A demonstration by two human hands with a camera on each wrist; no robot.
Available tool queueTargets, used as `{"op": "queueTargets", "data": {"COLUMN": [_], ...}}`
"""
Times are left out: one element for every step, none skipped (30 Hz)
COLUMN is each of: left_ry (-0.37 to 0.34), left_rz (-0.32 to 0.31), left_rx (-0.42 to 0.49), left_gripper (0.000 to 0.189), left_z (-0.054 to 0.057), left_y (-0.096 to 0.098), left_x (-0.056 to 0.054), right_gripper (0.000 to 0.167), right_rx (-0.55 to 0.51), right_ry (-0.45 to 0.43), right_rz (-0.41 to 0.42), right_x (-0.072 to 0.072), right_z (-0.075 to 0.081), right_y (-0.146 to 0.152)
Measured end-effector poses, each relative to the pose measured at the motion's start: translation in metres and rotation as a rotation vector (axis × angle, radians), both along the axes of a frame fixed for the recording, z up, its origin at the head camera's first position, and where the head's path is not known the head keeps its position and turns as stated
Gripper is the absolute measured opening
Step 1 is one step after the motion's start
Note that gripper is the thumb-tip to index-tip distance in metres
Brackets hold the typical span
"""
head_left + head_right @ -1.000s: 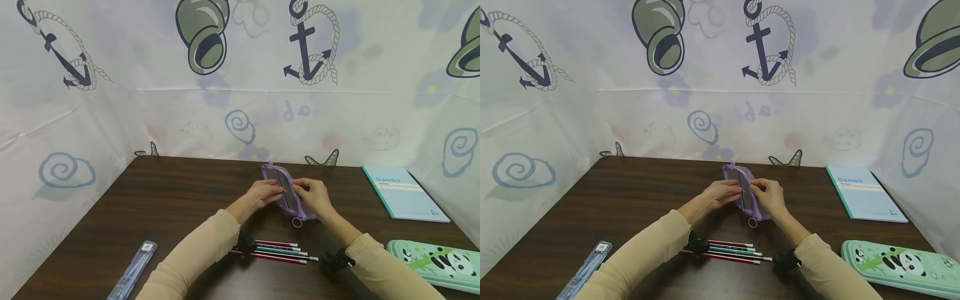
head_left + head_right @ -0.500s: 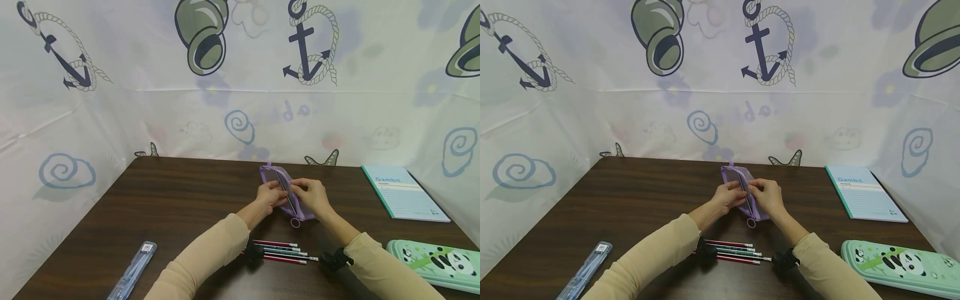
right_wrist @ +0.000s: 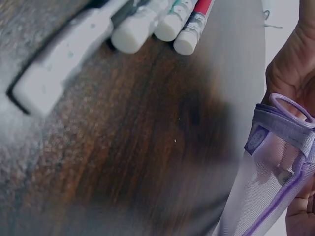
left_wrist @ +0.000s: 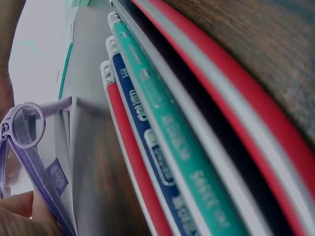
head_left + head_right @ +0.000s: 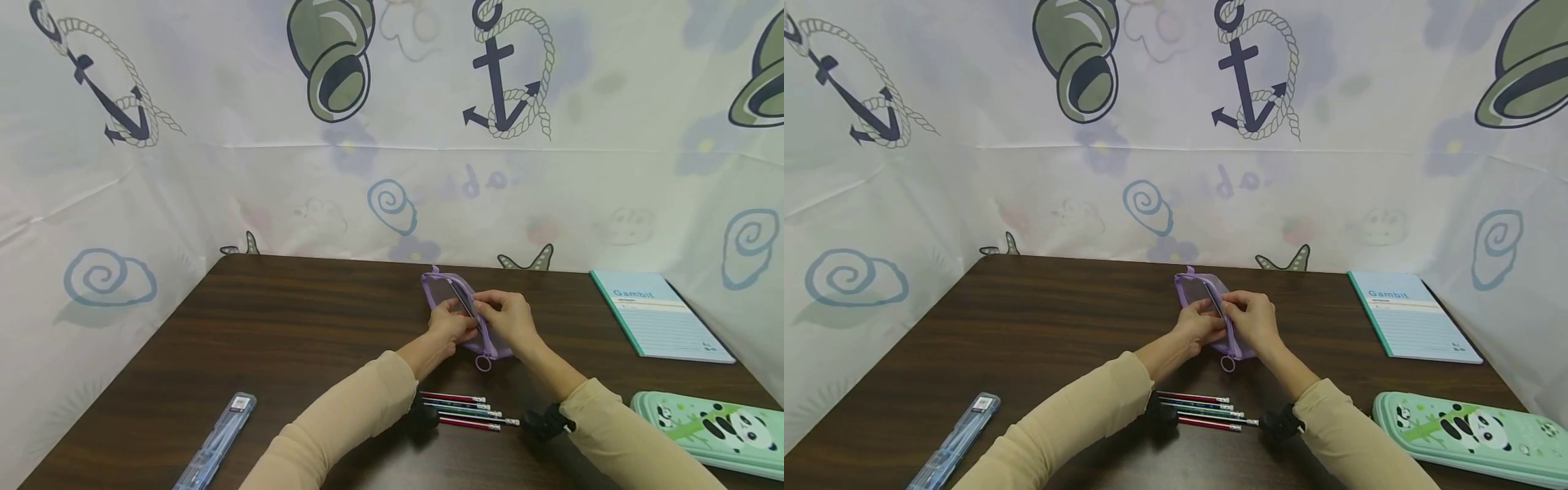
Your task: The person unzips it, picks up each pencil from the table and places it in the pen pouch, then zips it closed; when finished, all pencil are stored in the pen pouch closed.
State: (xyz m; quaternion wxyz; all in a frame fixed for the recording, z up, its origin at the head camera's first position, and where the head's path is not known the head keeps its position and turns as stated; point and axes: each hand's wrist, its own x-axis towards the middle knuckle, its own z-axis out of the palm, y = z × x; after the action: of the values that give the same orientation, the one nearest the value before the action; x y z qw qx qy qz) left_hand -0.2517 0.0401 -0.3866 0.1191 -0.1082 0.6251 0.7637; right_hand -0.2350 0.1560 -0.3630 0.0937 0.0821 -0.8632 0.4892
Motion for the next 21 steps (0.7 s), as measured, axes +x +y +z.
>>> {"op": "queueTargets", "data": {"left_ry": [0.001,0.003,0.003,0.004,0.005,0.003,0.000,-0.003,-0.007,-0.006,-0.005,-0.004,-0.002,-0.001,0.002,0.007,0.009,0.017,0.020,0.018,0.015], "left_rz": [-0.002,-0.002,-0.001,0.000,-0.001,-0.003,-0.006,-0.008,-0.010,-0.012,-0.014,-0.017,-0.018,-0.023,-0.032,-0.048,-0.076,-0.121,-0.181,-0.261,-0.354], "left_rx": [0.001,0.001,-0.001,-0.005,-0.009,-0.010,-0.010,-0.013,-0.016,-0.015,-0.011,-0.004,0.001,0.005,0.014,0.022,0.027,0.024,0.010,-0.012,-0.038], "left_gripper": [0.065,0.065,0.065,0.066,0.066,0.066,0.066,0.066,0.066,0.066,0.066,0.066,0.066,0.066,0.066,0.064,0.061,0.057,0.052,0.048,0.043], "left_z": [0.001,0.001,0.002,0.002,0.002,0.002,0.001,0.000,-0.001,-0.001,-0.002,-0.002,-0.001,0.000,0.001,0.002,0.003,0.004,0.005,0.007,0.008], "left_y": [0.000,0.000,0.000,0.000,0.000,0.000,0.000,0.000,0.000,0.000,-0.001,-0.001,-0.002,-0.004,-0.007,-0.010,-0.014,-0.020,-0.026,-0.034,-0.042], "left_x": [0.001,0.001,0.002,0.002,0.002,0.002,0.002,0.002,0.002,0.003,0.003,0.004,0.005,0.006,0.007,0.007,0.009,0.010,0.011,0.013,0.014], "right_gripper": [0.017,0.017,0.017,0.017,0.017,0.017,0.017,0.017,0.017,0.017,0.017,0.017,0.017,0.017,0.017,0.017,0.017,0.017,0.017,0.017,0.017], "right_rx": [0.006,0.013,0.017,0.015,0.014,0.012,0.008,0.003,-0.002,-0.004,0.000,0.005,0.010,0.016,0.021,0.027,0.030,0.031,0.032,0.033,0.033], "right_ry": [0.003,0.006,0.007,0.008,0.008,0.008,0.005,0.002,0.000,0.000,0.001,0.004,0.006,0.007,0.008,0.008,0.006,0.004,0.003,0.002,0.003], "right_rz": [-0.004,-0.008,-0.010,-0.009,-0.009,-0.009,-0.008,-0.006,-0.004,-0.005,-0.008,-0.012,-0.016,-0.021,-0.025,-0.030,-0.034,-0.036,-0.038,-0.043,-0.046], "right_x": [0.000,0.000,0.000,0.000,0.000,0.000,0.000,0.000,0.000,0.000,0.000,0.000,0.000,0.000,-0.001,-0.001,-0.002,-0.002,-0.002,-0.003,-0.003], "right_z": [0.000,0.001,0.001,0.001,0.001,0.001,0.000,0.000,0.000,-0.001,-0.001,0.000,0.000,0.000,0.000,0.000,0.001,0.001,0.001,0.001,0.001], "right_y": [0.000,0.000,0.000,0.000,0.000,0.000,0.000,0.000,0.000,0.000,0.000,0.000,0.000,0.000,0.001,0.001,0.002,0.003,0.004,0.005,0.006]}}
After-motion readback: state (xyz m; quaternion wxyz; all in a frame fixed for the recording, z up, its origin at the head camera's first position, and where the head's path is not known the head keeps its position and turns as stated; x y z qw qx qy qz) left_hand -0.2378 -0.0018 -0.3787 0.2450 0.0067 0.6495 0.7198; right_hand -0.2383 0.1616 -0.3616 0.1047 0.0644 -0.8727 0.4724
